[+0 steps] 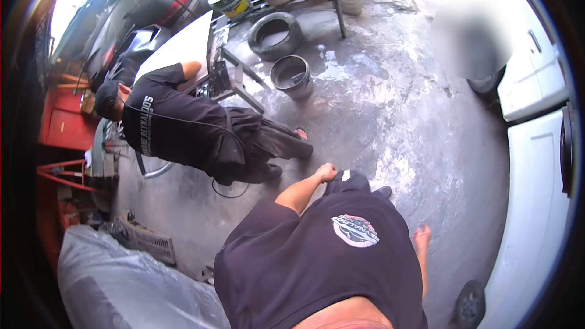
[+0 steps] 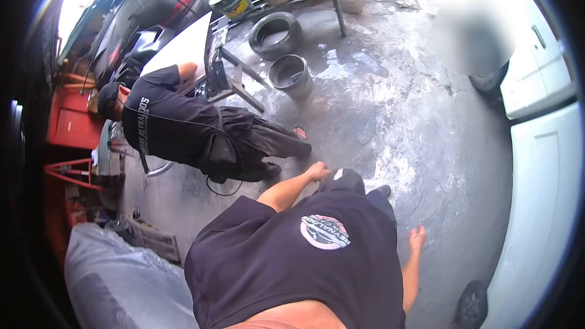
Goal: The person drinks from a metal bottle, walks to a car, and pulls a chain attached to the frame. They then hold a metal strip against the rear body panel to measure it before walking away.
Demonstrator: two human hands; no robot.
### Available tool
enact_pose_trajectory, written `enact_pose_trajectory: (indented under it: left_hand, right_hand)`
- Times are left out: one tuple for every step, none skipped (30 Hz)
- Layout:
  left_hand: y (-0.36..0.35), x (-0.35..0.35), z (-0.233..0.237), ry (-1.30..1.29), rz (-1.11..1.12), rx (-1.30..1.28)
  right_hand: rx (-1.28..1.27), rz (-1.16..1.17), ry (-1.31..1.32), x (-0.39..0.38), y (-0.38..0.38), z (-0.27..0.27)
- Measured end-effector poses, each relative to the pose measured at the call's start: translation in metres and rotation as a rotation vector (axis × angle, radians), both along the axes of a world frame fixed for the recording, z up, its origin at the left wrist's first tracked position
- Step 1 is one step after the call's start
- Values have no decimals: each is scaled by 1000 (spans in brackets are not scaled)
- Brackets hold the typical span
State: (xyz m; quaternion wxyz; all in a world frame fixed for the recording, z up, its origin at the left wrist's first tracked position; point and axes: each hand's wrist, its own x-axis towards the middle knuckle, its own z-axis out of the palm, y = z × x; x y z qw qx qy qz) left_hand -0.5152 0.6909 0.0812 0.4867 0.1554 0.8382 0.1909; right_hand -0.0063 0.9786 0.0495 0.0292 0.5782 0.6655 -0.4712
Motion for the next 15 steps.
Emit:
enact_pose_trajectory:
  left_hand:
    - [11, 1, 6, -21, 52, -23]
    - [24, 7, 4, -28, 78, -29]
    - [37, 13, -9, -16, 130, 62]
    - [54, 14, -22, 1, 176, 155]
    - [72, 14, -29, 20, 219, 244]
    - [94, 15, -21, -5, 218, 187]
    - [110, 9, -34, -9, 228, 180]
    - [123, 0, -57, -46, 181, 231]
    - [138, -10, -77, -82, 137, 284]
    - [159, -18, -89, -96, 255, 312]
    - [184, -39, -109, -100, 273, 310]
    - [205, -64, -133, -10, 138, 286]
    - [227, -80, -148, 70, 6, 260]
    - [266, -109, -129, -53, 164, 49]
    - [302, -145, -104, -82, 212, 0]
  right_hand:
    - [8, 94, -9, -6, 62, -4]
    - [127, 168, 39, -14, 118, -16]
    - [252, 236, 91, -22, 176, -35]
    - [429, 302, 115, -30, 246, -70]
    - [603, 365, 142, -42, 298, -97]
    - [502, 309, 148, -88, 319, -47]
    - [406, 249, 152, -140, 338, 13]
    - [399, 260, 150, -175, 356, 26]
    - [376, 201, 212, -208, 376, 32]
    - [352, 142, 274, -236, 395, 35]
    - [347, 160, 270, -264, 412, 34]
    - [286, 196, 260, -286, 425, 21]
    - [224, 233, 241, -299, 436, 11]
    - [181, 246, 219, -315, 444, 1]
    - [134, 250, 185, -320, 447, -8]
